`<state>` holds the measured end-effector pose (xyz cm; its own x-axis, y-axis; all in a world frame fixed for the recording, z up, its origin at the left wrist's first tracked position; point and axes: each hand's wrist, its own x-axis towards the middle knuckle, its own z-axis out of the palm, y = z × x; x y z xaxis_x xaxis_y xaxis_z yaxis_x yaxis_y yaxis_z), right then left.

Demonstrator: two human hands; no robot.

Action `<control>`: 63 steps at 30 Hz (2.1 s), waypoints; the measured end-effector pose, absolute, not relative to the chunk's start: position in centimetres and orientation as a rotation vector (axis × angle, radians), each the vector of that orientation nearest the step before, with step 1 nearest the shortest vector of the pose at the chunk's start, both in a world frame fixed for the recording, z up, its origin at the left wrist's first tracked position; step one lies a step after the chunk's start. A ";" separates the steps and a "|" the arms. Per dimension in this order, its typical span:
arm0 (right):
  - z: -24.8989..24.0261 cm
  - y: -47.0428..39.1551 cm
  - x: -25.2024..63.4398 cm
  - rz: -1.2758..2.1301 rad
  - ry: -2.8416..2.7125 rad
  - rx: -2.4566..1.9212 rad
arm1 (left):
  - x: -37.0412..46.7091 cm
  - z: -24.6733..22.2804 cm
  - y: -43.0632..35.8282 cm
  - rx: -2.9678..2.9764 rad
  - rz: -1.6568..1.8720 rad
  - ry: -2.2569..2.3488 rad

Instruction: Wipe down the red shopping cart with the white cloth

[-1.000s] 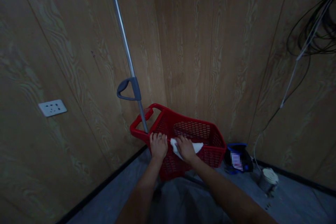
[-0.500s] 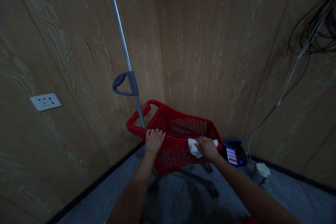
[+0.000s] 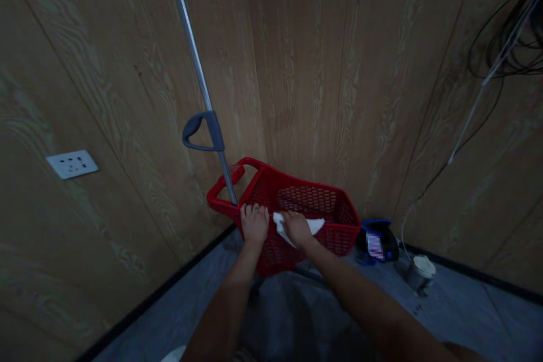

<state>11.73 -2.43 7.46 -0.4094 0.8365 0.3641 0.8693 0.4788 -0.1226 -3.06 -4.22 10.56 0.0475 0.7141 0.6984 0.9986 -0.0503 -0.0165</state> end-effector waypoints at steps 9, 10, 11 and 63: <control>7.0 -2.7 12.2 -0.132 -2.419 -1.375 | -4.9 10.4 -4.9 -1.840 -0.617 -1.672; 6.6 -2.7 13.5 -0.141 -2.432 -1.385 | -5.0 10.4 -5.0 -1.851 -0.621 -1.672; 6.2 -2.8 15.1 -0.156 -2.440 -1.393 | -5.2 10.4 -5.0 -1.858 -0.626 -1.673; 6.7 -3.4 10.9 -0.125 -2.325 -1.246 | -4.0 9.8 -4.7 -1.799 -0.774 -1.667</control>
